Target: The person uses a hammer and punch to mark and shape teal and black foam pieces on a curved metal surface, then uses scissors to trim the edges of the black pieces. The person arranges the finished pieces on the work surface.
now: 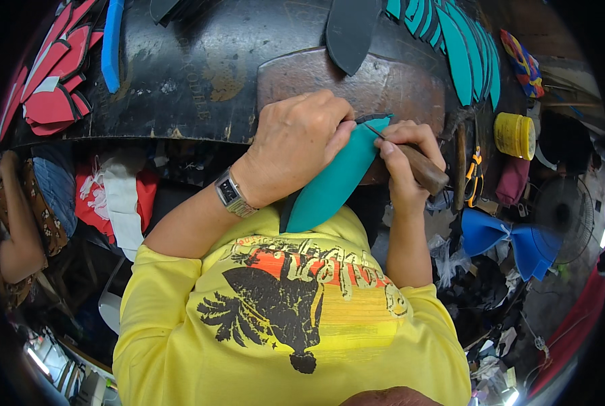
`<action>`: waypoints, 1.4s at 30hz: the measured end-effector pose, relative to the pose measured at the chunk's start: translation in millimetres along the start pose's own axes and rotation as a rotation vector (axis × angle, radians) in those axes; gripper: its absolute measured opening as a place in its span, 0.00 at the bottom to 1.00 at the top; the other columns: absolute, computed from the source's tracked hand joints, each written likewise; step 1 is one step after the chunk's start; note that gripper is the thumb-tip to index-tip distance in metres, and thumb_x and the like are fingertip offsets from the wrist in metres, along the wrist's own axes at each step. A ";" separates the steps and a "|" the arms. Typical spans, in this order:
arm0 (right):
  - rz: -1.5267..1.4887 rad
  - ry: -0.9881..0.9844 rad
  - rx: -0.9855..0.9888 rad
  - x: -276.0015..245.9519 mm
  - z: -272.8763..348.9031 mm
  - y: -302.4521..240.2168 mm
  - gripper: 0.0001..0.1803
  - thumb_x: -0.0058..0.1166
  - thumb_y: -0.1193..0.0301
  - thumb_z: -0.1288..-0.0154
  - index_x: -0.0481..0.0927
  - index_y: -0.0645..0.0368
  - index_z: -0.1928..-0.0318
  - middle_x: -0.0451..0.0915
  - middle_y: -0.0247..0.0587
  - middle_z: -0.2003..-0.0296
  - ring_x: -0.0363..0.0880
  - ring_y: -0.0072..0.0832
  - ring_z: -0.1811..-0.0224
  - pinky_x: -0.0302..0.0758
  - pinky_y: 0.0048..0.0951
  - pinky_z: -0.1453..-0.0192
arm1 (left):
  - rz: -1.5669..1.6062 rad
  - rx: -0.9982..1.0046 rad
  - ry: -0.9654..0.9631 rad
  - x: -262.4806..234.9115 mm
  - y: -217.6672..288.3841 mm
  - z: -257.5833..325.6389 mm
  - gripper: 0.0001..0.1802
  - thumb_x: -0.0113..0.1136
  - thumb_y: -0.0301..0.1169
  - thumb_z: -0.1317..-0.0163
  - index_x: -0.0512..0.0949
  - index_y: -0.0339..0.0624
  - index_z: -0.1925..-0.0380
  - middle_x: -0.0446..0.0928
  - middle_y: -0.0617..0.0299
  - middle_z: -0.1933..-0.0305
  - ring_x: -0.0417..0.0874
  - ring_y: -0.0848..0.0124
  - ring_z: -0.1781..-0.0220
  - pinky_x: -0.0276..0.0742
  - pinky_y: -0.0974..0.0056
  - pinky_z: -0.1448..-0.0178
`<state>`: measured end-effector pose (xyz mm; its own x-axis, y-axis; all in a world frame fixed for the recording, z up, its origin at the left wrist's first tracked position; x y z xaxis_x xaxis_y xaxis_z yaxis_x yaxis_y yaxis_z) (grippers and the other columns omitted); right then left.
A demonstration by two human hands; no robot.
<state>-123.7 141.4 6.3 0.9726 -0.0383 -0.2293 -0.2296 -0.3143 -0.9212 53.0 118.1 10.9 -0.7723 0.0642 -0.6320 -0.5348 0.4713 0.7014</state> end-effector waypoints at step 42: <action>0.005 -0.006 0.017 6.1 -0.6 2.4 0.05 0.60 0.79 0.43 0.77 0.65 0.65 0.80 0.42 0.68 0.78 0.26 0.65 0.75 0.27 0.55 | 0.077 0.112 0.063 -4.2 2.2 11.5 0.07 0.65 0.24 0.43 0.80 0.40 0.64 0.81 0.57 0.65 0.84 0.56 0.63 0.80 0.57 0.58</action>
<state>-118.3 139.9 2.9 0.9713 -0.0343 -0.2353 -0.2346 -0.2984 -0.9252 59.0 129.0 11.4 -0.8314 0.0504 -0.5533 -0.4340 0.5628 0.7034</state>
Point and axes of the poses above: each hand's wrist, its own z-axis away from the middle knuckle, its own x-axis out of the palm, y = z × x, the point moved 6 cm from there along -z, towards the middle knuckle
